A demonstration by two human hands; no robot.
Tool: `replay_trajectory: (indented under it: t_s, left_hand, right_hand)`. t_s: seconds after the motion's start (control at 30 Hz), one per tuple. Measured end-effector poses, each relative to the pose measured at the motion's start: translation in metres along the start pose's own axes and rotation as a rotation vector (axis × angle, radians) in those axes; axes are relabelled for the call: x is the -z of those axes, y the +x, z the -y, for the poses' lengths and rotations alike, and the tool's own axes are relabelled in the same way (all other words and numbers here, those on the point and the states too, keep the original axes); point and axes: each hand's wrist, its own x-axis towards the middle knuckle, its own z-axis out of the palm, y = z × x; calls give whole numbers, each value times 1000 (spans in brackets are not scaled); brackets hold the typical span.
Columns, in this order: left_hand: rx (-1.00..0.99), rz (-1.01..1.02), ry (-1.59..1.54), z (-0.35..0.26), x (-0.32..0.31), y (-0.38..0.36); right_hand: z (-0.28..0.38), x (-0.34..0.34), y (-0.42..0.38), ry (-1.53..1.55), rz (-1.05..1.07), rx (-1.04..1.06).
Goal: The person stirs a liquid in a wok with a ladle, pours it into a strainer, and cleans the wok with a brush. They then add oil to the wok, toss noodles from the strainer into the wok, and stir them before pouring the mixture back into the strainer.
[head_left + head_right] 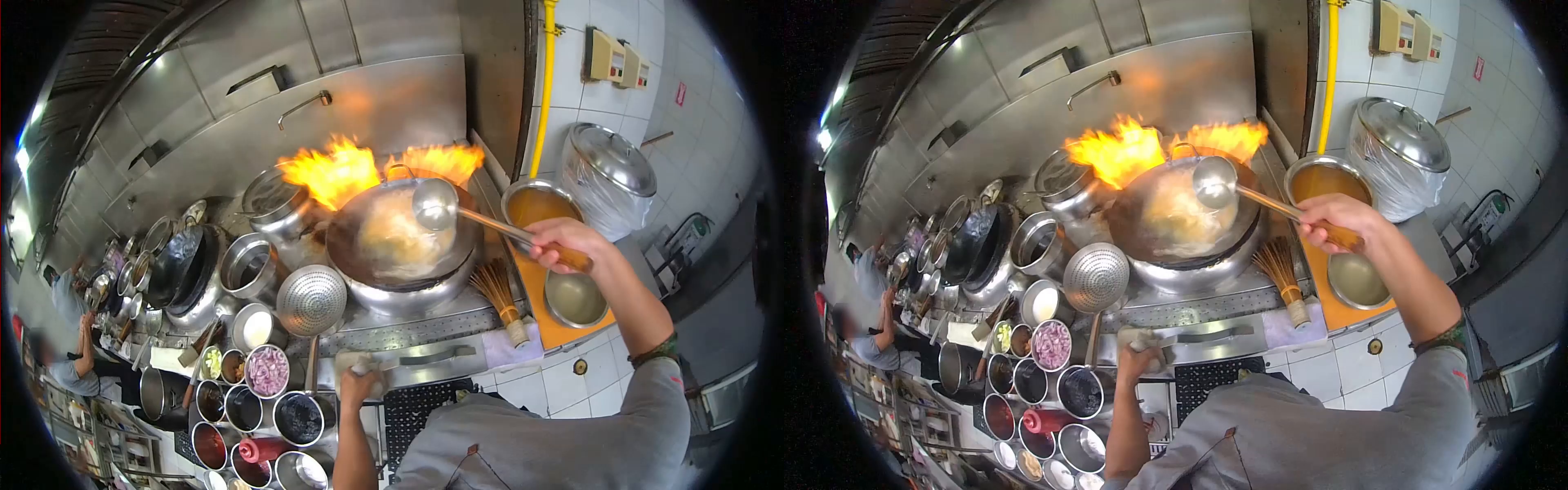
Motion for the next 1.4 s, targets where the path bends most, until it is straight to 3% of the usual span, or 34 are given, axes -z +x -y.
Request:
replay_trajectory:
  t_s: [0.03,0.1,0.17,0.2,0.3,0.43,0.5,0.53,0.6,0.73,0.83,0.9,0.97,1.0,1.07,1.13,1.23,1.3,1.4]
  left_hand:
    - [5,2,2,-7,5,-9]
    - [150,-68,-524,-31,24,-19]
    - [321,-2,-971,-19,26,-9]
    - [393,34,-1287,-49,25,-9]
    - [428,170,-1535,-97,8,13]
    - [472,196,-1557,-133,-17,53]
    - [489,283,-1315,-171,-14,61]
    - [506,312,-1267,-186,-13,64]
    - [519,338,-1199,-193,-18,75]
    - [529,410,-1096,-197,-22,79]
    - [546,505,-1117,-207,-23,91]
    - [610,597,-1179,-194,-37,97]
    - [485,526,-1148,-182,-59,113]
    - [427,592,-1206,-174,-63,114]
    - [372,551,-1219,-180,-56,92]
    - [366,508,-1311,-167,-53,81]
    - [386,599,-1361,-154,-37,65]
    - [430,556,-1393,-159,-31,54]
    - [430,482,-1412,-161,-25,42]
  right_hand:
    - [3,8,-5,-162,-33,2]
    - [9,13,-12,-300,-62,11]
    - [3,23,-6,-437,-88,-1]
    - [-3,28,1,-522,-119,64]
    - [-23,40,18,-643,-164,137]
    - [-60,52,28,-732,-274,252]
    - [-82,50,31,-952,-397,455]
    - [-94,44,29,-881,-399,419]
    - [-146,42,47,-871,-500,601]
    - [-202,36,58,-937,-499,468]
    - [-186,29,56,-701,-471,449]
    - [-164,32,58,-276,-386,315]
    - [-132,41,75,-349,-431,342]
    - [-124,58,93,-659,-519,475]
    - [-83,60,108,-942,-576,748]
    - [-36,46,114,-966,-554,476]
    - [-6,56,151,-1158,-517,560]
    - [13,54,167,-1198,-441,524]
    - [56,19,136,-1229,-292,241]
